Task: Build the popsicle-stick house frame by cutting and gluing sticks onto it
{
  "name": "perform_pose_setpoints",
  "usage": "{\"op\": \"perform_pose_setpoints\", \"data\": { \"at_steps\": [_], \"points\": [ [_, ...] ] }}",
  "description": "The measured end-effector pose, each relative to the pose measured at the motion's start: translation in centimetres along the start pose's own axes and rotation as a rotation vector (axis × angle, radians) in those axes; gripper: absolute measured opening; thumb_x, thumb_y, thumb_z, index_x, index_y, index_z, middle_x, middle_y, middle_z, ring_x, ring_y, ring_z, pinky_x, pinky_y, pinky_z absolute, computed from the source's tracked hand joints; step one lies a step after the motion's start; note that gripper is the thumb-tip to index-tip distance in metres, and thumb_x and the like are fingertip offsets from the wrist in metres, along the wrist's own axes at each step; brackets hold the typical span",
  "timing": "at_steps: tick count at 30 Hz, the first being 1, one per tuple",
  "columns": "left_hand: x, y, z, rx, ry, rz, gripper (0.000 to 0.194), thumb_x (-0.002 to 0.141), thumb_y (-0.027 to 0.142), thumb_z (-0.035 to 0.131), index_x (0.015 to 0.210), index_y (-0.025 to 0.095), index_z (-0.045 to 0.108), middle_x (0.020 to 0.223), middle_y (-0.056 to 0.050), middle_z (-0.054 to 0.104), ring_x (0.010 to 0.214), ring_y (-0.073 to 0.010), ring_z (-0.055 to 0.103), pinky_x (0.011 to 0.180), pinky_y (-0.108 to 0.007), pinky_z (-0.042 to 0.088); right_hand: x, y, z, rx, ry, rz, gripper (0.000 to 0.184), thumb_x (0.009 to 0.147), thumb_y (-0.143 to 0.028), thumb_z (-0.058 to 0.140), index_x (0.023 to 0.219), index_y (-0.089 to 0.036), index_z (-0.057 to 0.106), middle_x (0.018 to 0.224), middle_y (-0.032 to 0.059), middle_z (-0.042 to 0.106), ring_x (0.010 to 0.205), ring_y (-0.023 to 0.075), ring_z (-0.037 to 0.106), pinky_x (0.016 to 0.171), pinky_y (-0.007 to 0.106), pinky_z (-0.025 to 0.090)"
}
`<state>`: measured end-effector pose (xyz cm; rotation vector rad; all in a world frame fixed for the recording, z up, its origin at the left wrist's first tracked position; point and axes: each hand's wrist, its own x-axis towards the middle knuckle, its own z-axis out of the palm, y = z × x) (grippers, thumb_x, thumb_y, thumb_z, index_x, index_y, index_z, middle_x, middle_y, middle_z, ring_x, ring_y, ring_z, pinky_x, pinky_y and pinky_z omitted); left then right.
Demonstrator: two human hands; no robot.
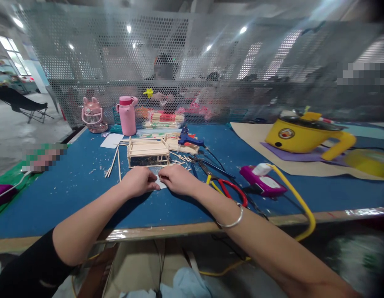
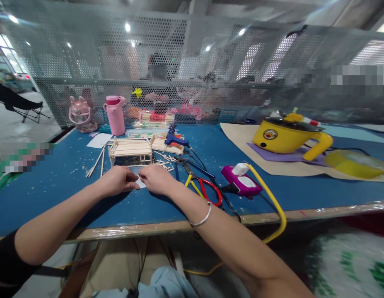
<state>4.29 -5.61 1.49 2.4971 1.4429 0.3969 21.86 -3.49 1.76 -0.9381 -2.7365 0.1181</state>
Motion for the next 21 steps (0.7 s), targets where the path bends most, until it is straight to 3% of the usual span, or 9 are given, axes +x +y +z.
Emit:
{"op": "perform_pose_setpoints", "data": {
  "at_steps": [9, 21],
  "points": [
    [-0.03, 0.07, -0.10, -0.010, -0.030, -0.020, 0.030, 0.072, 0.046, 0.057, 0.079, 0.022, 0.072, 0.067, -0.005, 0.066, 0.059, -0.0160, 0.053, 0.052, -0.024, 0.027, 0.20, -0.16, -0.20, 0.123, -0.040, -0.022, 0.016, 0.080, -0.017, 0.052, 0.073, -0.014, 0.067, 0.068, 0.0040, 0.064, 0.064, 0.0125, 0.052, 0.059, 0.022, 0.031],
    [0.00, 0.13, -0.20, 0.040, -0.047, -0.010, 0.030, 0.074, 0.046, 0.055, 0.078, 0.020, 0.071, 0.068, -0.005, 0.066, 0.060, -0.0152, 0.052, 0.053, -0.023, 0.028, 0.31, -0.41, -0.22, -0.007, -0.020, -0.010, 0.015, 0.080, -0.016, 0.052, 0.076, -0.014, 0.067, 0.072, 0.0060, 0.066, 0.066, 0.0135, 0.053, 0.059, 0.023, 0.029]
  ]
}}
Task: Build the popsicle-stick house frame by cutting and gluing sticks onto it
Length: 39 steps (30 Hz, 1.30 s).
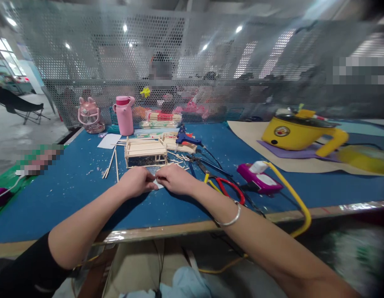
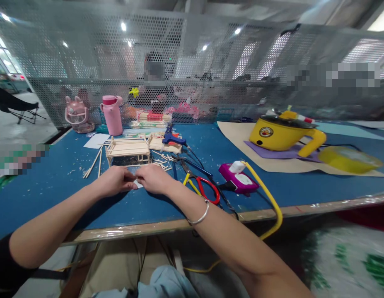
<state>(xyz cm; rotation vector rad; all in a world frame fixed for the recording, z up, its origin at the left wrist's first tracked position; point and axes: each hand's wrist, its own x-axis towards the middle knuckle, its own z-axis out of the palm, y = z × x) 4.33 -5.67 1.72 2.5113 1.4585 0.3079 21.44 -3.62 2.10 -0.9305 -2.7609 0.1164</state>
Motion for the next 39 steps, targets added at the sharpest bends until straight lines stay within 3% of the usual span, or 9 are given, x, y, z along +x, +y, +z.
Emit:
{"op": "perform_pose_setpoints", "data": {
  "at_steps": [8, 12, 15, 20, 22, 25, 29, 33, 39],
  "points": [
    [0.1, -0.1, 0.0, 0.002, -0.013, 0.001, 0.030, 0.073, 0.046, 0.056, 0.077, 0.020, 0.070, 0.066, -0.004, 0.065, 0.058, -0.0138, 0.052, 0.052, -0.023, 0.027, -0.1, 0.1, -0.1, 0.049, -0.027, 0.021, 0.016, 0.079, -0.016, 0.051, 0.073, -0.014, 0.066, 0.070, 0.0048, 0.065, 0.064, 0.0125, 0.051, 0.059, 0.022, 0.029],
    [0.1, -0.2, 0.2, -0.020, 0.021, -0.027, 0.030, 0.071, 0.047, 0.059, 0.076, 0.019, 0.070, 0.069, -0.005, 0.066, 0.061, -0.0144, 0.054, 0.054, -0.022, 0.030, 0.1, 0.2, 0.0, 0.149, 0.087, 0.184, 0.015, 0.076, -0.012, 0.049, 0.067, -0.014, 0.061, 0.066, 0.0038, 0.061, 0.063, 0.0119, 0.049, 0.060, 0.023, 0.030],
    [-0.1, -0.1, 0.2, -0.038, 0.053, -0.038, 0.031, 0.068, 0.047, 0.063, 0.081, 0.020, 0.070, 0.071, -0.004, 0.066, 0.063, -0.0151, 0.056, 0.055, -0.022, 0.032, 0.1, 0.3, 0.2, 0.568, 0.136, 0.284, 0.011, 0.077, -0.016, 0.047, 0.068, -0.016, 0.052, 0.056, -0.0029, 0.050, 0.053, 0.0091, 0.042, 0.053, 0.022, 0.030],
    [-0.1, 0.1, 0.2, -0.201, 0.289, 0.011, 0.038, 0.077, 0.041, 0.056, 0.109, 0.021, 0.062, 0.086, -0.005, 0.067, 0.065, -0.0135, 0.056, 0.060, -0.022, 0.039, 0.0, 0.7, 0.2, 1.442, -0.093, 0.322, 0.020, 0.077, -0.034, 0.054, 0.073, -0.019, 0.043, 0.055, -0.0078, 0.040, 0.042, 0.0050, 0.031, 0.040, 0.017, 0.026],
    [0.0, 0.0, 0.3, -0.274, 0.377, 0.081, 0.038, 0.080, 0.034, 0.054, 0.115, 0.020, 0.058, 0.088, -0.005, 0.067, 0.070, -0.0134, 0.057, 0.066, -0.023, 0.042, -0.1, 0.7, 0.0, 1.566, -0.161, 0.310, 0.025, 0.072, -0.035, 0.063, 0.074, -0.017, 0.045, 0.059, -0.0066, 0.043, 0.044, 0.0035, 0.031, 0.039, 0.015, 0.025],
    [0.2, -0.1, 0.5, -0.362, 0.342, 0.190, 0.033, 0.081, 0.029, 0.052, 0.113, 0.021, 0.060, 0.087, -0.005, 0.068, 0.076, -0.0138, 0.059, 0.071, -0.023, 0.043, -0.3, 0.7, -0.5, 1.617, -0.249, 0.308, 0.027, 0.070, -0.032, 0.067, 0.079, -0.015, 0.049, 0.058, -0.0069, 0.042, 0.044, 0.0025, 0.028, 0.037, 0.014, 0.022],
    [0.1, 0.3, 0.4, -0.479, 0.354, 0.129, 0.022, 0.075, 0.029, 0.061, 0.094, 0.019, 0.068, 0.082, -0.003, 0.070, 0.070, -0.0127, 0.060, 0.065, -0.020, 0.045, -0.4, 0.6, -0.6, 1.635, -0.282, 0.329, 0.026, 0.069, -0.029, 0.069, 0.077, -0.014, 0.050, 0.053, -0.0080, 0.040, 0.042, 0.0019, 0.027, 0.036, 0.014, 0.021],
    [0.1, 0.6, 0.4, -0.567, 0.514, -0.036, 0.014, 0.068, 0.029, 0.066, 0.067, 0.016, 0.068, 0.061, 0.000, 0.066, 0.055, -0.0097, 0.054, 0.054, -0.019, 0.041, -0.1, 0.8, -0.5, 1.668, -0.105, 0.389, 0.020, 0.068, -0.021, 0.065, 0.078, -0.015, 0.049, 0.051, -0.0072, 0.045, 0.040, 0.0026, 0.033, 0.037, 0.014, 0.026],
    [0.9, 0.6, 0.8, -1.140, 0.555, -0.209, 0.032, 0.064, 0.039, 0.068, 0.082, 0.012, 0.066, 0.067, -0.004, 0.067, 0.063, -0.0129, 0.061, 0.061, -0.024, 0.048, 0.2, 1.3, -0.7, 1.717, 0.124, 0.554, 0.019, 0.063, -0.009, 0.053, 0.079, -0.018, 0.046, 0.053, -0.0062, 0.051, 0.042, 0.0047, 0.041, 0.044, 0.017, 0.036]
  ]
}}
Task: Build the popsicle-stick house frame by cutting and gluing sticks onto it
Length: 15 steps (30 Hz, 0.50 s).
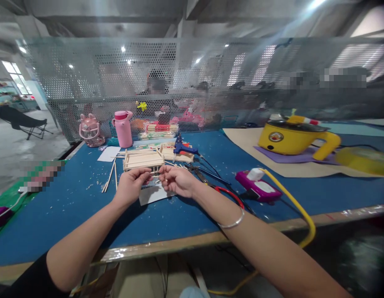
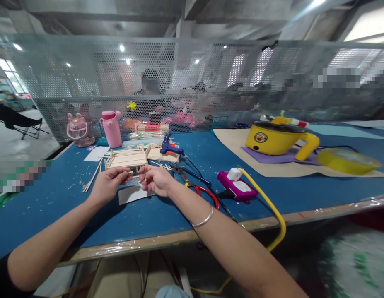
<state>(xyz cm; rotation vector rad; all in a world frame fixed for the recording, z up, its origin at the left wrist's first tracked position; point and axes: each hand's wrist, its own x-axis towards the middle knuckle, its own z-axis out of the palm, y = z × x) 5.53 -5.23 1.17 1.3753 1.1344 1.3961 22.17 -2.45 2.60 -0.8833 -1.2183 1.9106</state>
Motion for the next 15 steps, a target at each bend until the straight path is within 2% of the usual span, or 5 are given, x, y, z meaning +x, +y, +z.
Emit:
{"op": "perform_pose_setpoints", "data": {
  "at_steps": [2, 4, 9, 13, 15],
  "points": [
    [0.0, 0.2, 0.3, -0.162, -0.008, -0.107, 0.042, 0.059, 0.040, 0.071, 0.088, 0.012, 0.062, 0.070, -0.004, 0.068, 0.065, -0.0123, 0.063, 0.062, -0.024, 0.049, 0.0, 0.1, 0.1, -0.054, -0.028, -0.017, 0.010, 0.070, -0.019, 0.052, 0.078, -0.018, 0.047, 0.046, -0.0092, 0.043, 0.036, 0.0036, 0.029, 0.039, 0.016, 0.027],
    [-0.1, 0.5, 0.5, -0.239, -0.035, -0.183, 0.052, 0.057, 0.038, 0.074, 0.098, 0.012, 0.057, 0.067, -0.002, 0.067, 0.059, -0.0098, 0.061, 0.060, -0.023, 0.049, -0.1, 0.4, 0.5, -0.215, -0.023, -0.098, 0.015, 0.073, -0.030, 0.055, 0.080, -0.018, 0.051, 0.044, -0.0103, 0.041, 0.035, 0.0032, 0.025, 0.038, 0.016, 0.022],
    [-0.5, 1.0, 0.8, -0.244, -0.122, -0.224, 0.075, 0.059, 0.036, 0.074, 0.122, 0.010, 0.044, 0.058, 0.002, 0.063, 0.053, -0.0073, 0.057, 0.057, -0.020, 0.046, -0.4, 0.7, 1.3, -0.602, 0.053, -0.423, 0.016, 0.070, -0.028, 0.060, 0.077, -0.014, 0.063, 0.065, 0.0001, 0.064, 0.059, 0.0095, 0.055, 0.058, 0.021, 0.040],
    [-0.6, 0.7, 0.8, -0.206, -0.150, -0.202, 0.079, 0.062, 0.040, 0.070, 0.128, 0.011, 0.039, 0.061, 0.002, 0.062, 0.058, -0.0097, 0.058, 0.059, -0.022, 0.045, -0.6, 0.5, 1.4, -0.736, 0.109, -0.552, 0.018, 0.075, -0.027, 0.054, 0.080, -0.014, 0.066, 0.071, 0.0017, 0.067, 0.065, 0.0121, 0.058, 0.063, 0.023, 0.041],
    [-0.5, 0.6, 0.5, -0.078, -0.154, -0.174, 0.075, 0.067, 0.042, 0.065, 0.130, 0.012, 0.037, 0.064, 0.001, 0.061, 0.059, -0.0109, 0.057, 0.058, -0.023, 0.043, -0.6, 0.3, 1.1, -0.851, 0.157, -0.592, 0.019, 0.078, -0.026, 0.052, 0.079, -0.013, 0.066, 0.068, 0.0014, 0.066, 0.062, 0.0111, 0.055, 0.060, 0.022, 0.039]
  ]
}}
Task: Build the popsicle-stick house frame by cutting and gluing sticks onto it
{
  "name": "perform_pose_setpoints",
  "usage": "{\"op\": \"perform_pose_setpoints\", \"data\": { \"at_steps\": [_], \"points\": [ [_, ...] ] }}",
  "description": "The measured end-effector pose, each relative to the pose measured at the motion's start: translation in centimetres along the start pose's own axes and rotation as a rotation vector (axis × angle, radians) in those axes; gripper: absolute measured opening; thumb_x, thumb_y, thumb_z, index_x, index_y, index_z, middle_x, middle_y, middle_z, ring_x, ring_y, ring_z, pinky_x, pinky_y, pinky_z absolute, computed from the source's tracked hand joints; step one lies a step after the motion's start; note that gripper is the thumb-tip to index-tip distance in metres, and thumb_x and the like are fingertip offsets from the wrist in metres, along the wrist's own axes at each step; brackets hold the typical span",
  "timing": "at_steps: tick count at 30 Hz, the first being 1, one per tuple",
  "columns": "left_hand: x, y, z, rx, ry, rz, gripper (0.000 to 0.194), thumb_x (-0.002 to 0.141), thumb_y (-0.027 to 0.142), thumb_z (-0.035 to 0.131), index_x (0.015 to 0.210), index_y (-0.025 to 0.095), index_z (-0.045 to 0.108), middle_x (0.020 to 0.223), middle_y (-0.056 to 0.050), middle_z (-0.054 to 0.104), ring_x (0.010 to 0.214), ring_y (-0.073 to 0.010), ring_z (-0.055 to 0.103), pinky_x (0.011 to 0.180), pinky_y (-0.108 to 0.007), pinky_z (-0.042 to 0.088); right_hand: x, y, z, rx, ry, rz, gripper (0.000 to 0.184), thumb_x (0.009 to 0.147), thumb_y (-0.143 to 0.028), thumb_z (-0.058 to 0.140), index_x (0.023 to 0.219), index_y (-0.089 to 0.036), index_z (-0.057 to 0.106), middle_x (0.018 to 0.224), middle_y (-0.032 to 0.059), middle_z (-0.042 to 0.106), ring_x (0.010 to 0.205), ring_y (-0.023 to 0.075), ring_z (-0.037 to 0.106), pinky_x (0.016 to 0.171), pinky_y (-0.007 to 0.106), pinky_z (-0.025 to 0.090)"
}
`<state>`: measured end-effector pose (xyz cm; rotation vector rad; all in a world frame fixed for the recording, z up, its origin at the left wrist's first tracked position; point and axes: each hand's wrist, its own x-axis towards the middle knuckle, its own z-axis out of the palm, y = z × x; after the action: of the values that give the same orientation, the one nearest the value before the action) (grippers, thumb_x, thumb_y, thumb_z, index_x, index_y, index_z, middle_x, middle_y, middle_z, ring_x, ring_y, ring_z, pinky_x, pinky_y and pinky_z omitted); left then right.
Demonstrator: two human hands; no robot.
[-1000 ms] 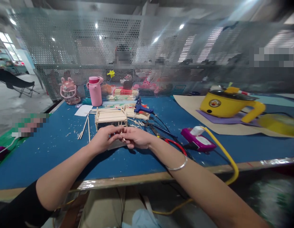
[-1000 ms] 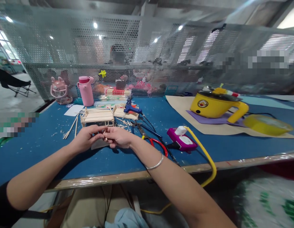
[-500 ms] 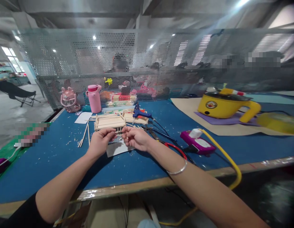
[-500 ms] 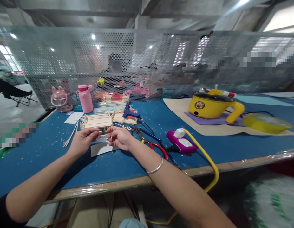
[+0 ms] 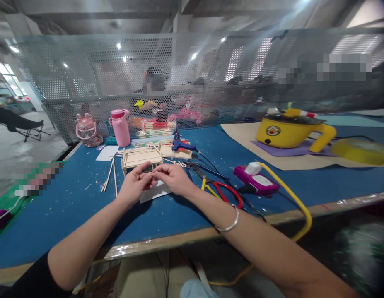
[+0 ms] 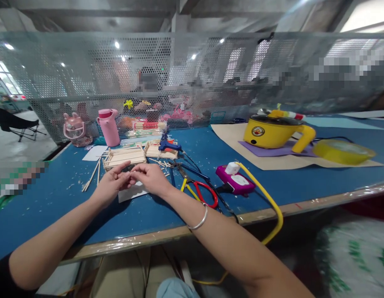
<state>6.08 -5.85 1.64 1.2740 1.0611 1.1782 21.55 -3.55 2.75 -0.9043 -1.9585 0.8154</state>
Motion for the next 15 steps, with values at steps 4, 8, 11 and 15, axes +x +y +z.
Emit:
{"op": "perform_pose_setpoints", "data": {
  "at_steps": [4, 8, 11, 15],
  "points": [
    [-0.1, 0.0, -1.3, 0.684, 0.051, 0.169, 0.046, 0.069, 0.041, 0.061, 0.107, 0.015, 0.060, 0.071, -0.002, 0.058, 0.063, -0.0131, 0.051, 0.059, -0.025, 0.038, 0.1, 0.3, -0.6, -0.409, -0.083, -0.039, 0.020, 0.080, -0.025, 0.052, 0.076, -0.015, 0.068, 0.063, 0.0011, 0.063, 0.058, 0.0102, 0.051, 0.056, 0.021, 0.031],
    [-0.3, 0.1, -1.9, 1.099, -0.187, 0.210, 0.034, 0.068, 0.046, 0.061, 0.089, 0.021, 0.068, 0.068, 0.000, 0.054, 0.063, -0.0140, 0.048, 0.056, -0.024, 0.032, 0.0, 0.5, -0.6, -0.724, -0.308, -0.084, 0.019, 0.080, -0.028, 0.053, 0.083, -0.020, 0.069, 0.074, 0.0040, 0.068, 0.068, 0.0138, 0.056, 0.058, 0.023, 0.030],
    [-0.4, 0.3, -1.8, 1.171, -0.324, 0.190, 0.031, 0.074, 0.048, 0.055, 0.078, 0.020, 0.067, 0.057, 0.002, 0.051, 0.055, -0.0122, 0.044, 0.052, -0.023, 0.027, -0.1, 0.4, -0.4, -0.829, -0.371, -0.082, 0.019, 0.080, -0.031, 0.054, 0.088, -0.022, 0.069, 0.081, 0.0050, 0.069, 0.075, 0.0162, 0.059, 0.060, 0.023, 0.030],
    [-0.3, 0.4, -1.6, 1.188, -0.343, 0.172, 0.030, 0.074, 0.047, 0.053, 0.075, 0.020, 0.065, 0.056, 0.002, 0.052, 0.052, -0.0113, 0.042, 0.050, -0.022, 0.024, -0.3, 0.0, -0.1, -0.891, -0.409, -0.107, 0.021, 0.083, -0.030, 0.049, 0.090, -0.021, 0.067, 0.085, 0.0054, 0.069, 0.079, 0.0177, 0.060, 0.059, 0.024, 0.031]
  ]
}}
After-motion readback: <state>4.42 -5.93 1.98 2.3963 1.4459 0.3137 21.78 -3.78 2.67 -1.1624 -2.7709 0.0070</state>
